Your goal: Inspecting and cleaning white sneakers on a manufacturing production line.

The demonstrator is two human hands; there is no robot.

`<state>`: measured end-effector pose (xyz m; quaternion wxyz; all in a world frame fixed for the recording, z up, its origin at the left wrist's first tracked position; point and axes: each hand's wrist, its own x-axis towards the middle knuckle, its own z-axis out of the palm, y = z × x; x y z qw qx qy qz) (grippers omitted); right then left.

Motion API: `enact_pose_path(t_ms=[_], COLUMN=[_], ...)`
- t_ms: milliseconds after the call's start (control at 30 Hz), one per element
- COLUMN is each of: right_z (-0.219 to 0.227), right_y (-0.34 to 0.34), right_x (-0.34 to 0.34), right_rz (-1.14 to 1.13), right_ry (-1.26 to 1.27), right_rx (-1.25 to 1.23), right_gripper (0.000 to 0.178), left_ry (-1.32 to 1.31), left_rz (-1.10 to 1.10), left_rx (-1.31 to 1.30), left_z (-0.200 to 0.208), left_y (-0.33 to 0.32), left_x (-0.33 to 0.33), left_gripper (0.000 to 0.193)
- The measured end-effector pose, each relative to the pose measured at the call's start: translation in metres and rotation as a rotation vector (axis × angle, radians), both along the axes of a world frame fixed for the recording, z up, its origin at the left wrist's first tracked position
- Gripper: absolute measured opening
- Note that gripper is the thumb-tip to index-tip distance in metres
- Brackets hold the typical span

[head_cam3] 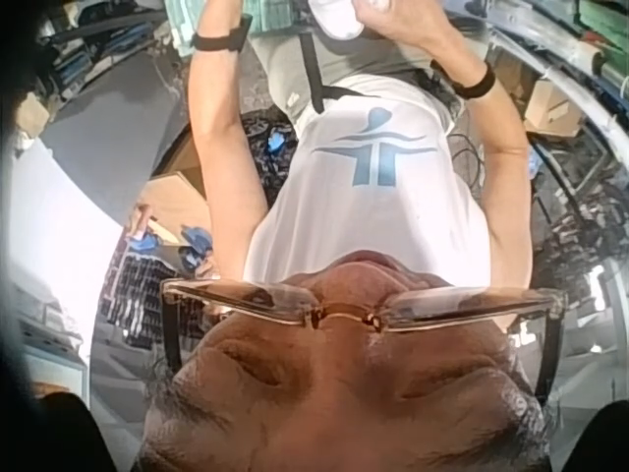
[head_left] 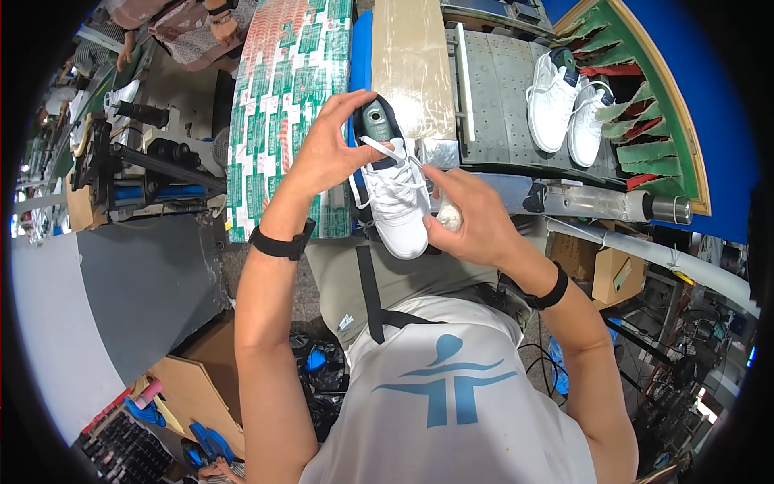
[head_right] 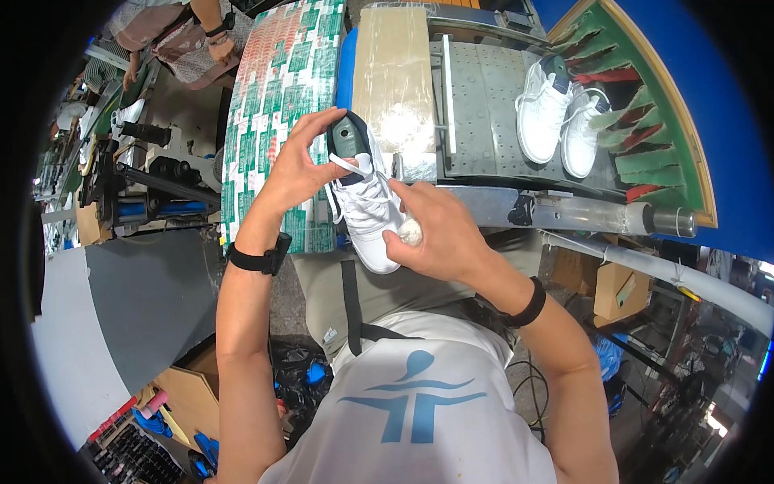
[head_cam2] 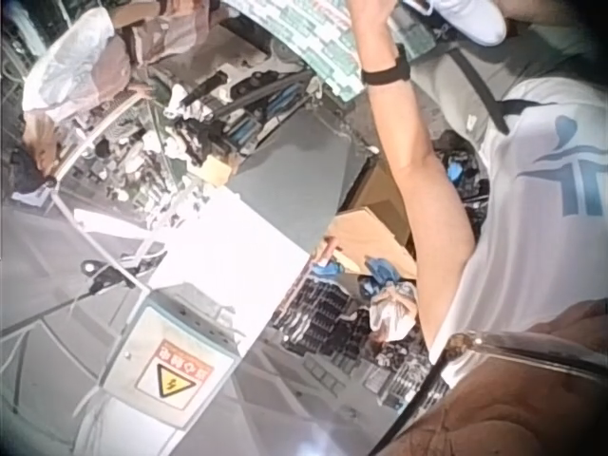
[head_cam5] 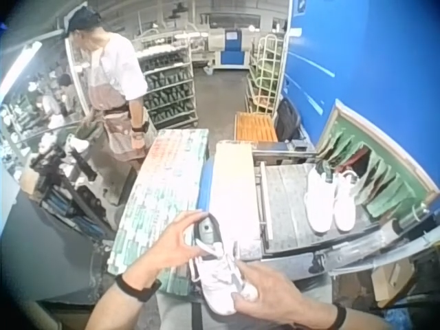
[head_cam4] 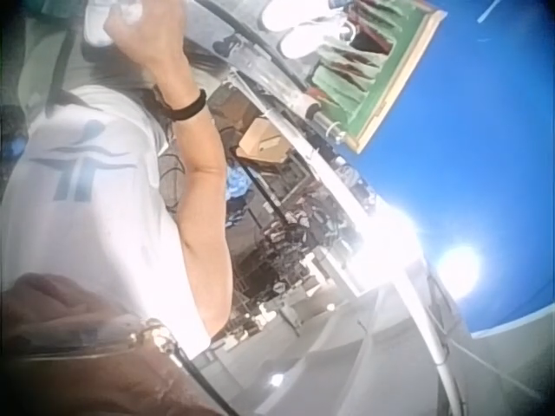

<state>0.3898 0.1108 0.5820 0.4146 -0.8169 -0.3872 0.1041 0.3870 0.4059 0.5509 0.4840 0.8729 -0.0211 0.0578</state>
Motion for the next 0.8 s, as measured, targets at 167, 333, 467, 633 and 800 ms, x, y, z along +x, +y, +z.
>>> enact_pose_path(t_ms=[167,333,467,633,800], right_z=[-0.002,-0.007,0.002,0.043,0.007], right_y=[-0.003,-0.005,-0.017,-0.040,-0.005], right_x=[0.004,0.006,0.004,-0.018,0.004], right_rz=[0.030,0.070,0.121,0.106,0.054], right_ry=[-0.006,-0.130,-0.246,-0.144,-0.139], right_rx=[-0.004,-0.059,-0.196,-0.201,-0.040], right_gripper=[0.069,0.072,0.074,0.080,0.071], left_ry=[-0.008,0.004,0.008,-0.030,-0.027], left_rz=[0.012,0.013,0.020,0.001,0.013], left_rx=[-0.006,-0.001,-0.034,-0.041,0.002], left_z=[0.000,0.002,-0.004,0.000,0.000], left_y=[-0.003,-0.003,0.001,-0.005,-0.003], left_x=[0.000,0.001,-0.002,0.004,0.002], left_gripper=[0.085,0.085,0.084,0.083,0.082])
